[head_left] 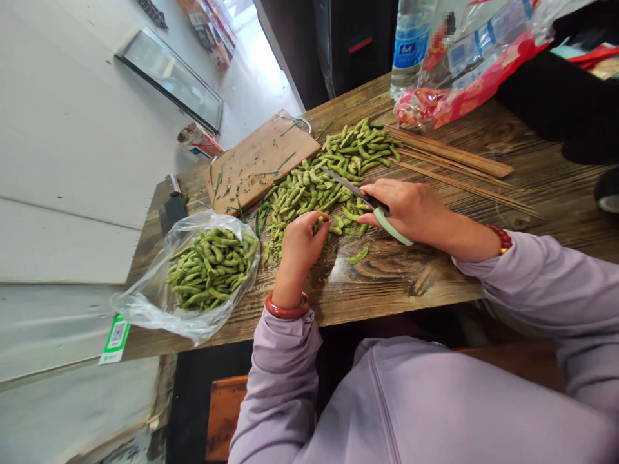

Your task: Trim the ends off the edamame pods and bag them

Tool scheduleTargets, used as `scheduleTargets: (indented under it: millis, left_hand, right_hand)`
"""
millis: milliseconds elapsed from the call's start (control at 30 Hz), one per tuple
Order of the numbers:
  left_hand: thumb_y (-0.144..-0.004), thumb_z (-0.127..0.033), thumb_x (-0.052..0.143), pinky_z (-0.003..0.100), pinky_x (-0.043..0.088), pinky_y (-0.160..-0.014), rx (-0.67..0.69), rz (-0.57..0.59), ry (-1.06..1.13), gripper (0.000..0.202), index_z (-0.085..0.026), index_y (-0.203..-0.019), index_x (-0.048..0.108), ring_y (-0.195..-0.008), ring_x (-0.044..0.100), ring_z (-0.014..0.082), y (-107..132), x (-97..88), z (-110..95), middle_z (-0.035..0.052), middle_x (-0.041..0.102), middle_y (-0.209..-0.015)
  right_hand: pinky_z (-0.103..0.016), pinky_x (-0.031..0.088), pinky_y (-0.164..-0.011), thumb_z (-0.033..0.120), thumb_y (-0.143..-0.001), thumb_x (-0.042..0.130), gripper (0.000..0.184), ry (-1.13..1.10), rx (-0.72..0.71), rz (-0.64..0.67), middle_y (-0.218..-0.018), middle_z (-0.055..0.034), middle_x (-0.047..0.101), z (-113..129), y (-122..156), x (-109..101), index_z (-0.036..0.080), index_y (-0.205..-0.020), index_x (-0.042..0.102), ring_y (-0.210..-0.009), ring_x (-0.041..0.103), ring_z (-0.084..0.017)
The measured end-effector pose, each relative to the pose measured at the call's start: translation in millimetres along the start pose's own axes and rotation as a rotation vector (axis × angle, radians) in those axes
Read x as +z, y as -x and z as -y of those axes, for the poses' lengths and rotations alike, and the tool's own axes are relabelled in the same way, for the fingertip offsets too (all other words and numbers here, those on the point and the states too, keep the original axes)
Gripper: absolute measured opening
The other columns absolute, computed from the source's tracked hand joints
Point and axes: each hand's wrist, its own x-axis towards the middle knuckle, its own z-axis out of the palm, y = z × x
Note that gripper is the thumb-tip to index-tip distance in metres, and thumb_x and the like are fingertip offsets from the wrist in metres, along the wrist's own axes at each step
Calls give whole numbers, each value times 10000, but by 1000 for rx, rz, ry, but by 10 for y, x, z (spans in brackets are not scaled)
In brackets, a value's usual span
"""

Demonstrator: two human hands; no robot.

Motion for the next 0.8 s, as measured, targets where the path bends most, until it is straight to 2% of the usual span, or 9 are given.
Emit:
scheduleTargets:
  millis: [100,167,300,400,500,600,700,800]
  left_hand:
    - [-836,-223,646,332,479,-846,35,84,-87,118,-227,-889,752,-876,666,226,17,23,28,69,750,-933]
    - [-840,-219,637,334,483,-859,42,129,-116,139,-231,-909,757,-888,670,231,29,20,36,75,751,-950]
    - [-823,-191,635,322,475,-817,51,193,-157,151,-225,-908,755,-832,646,218,35,-5,21,71,729,-907]
    - [-786,-167,670,303,463,-766,57,172,-116,70,-213,-789,723,-772,605,198,20,-19,-10,56,686,-817]
    - [-764,-162,702,270,451,-716,38,38,46,68,-199,-714,671,-739,566,166,5,-44,-31,30,636,-745]
    - [-780,-233,719,220,398,-563,-112,-72,367,77,-196,-778,651,-590,478,108,10,-89,-34,-18,566,-660]
    - [-775,-281,725,186,330,-452,-286,-81,716,160,-200,-847,607,-501,427,66,27,-127,-47,-27,603,-697]
    - [-726,-213,733,165,323,-430,-315,-58,897,199,-196,-864,590,-501,447,46,28,-152,-79,-11,652,-779]
  right_hand:
    - [-381,514,-788,455,-951,589,412,9,11,-20,-1178,-143,703,-26,-7,2,183,-1258,627,-1040,671,-307]
    - [-380,510,-782,454,-954,580,413,18,6,-29,-1173,-143,704,-35,-6,7,176,-1255,627,-1033,669,-306]
    - [-373,512,-767,439,-951,589,384,26,-21,-48,-1151,-133,715,-32,6,24,181,-1232,636,-1018,670,-298]
    - [-366,512,-770,443,-948,598,390,31,-23,-55,-1153,-130,717,-27,11,28,182,-1236,637,-1018,672,-293]
    - [-370,516,-771,461,-948,597,420,22,-14,-53,-1166,-135,711,-22,9,20,175,-1253,633,-1025,673,-300]
    - [-376,516,-773,472,-942,602,423,7,-4,-56,-1155,-130,713,-22,4,8,187,-1252,637,-1020,671,-302]
    - [-380,518,-783,478,-949,587,415,-11,-6,-53,-1160,-125,711,-30,-2,1,198,-1251,638,-1032,668,-300]
    - [-383,521,-799,478,-953,580,411,-25,-8,-53,-1185,-122,703,-43,-4,4,205,-1256,635,-1058,662,-299]
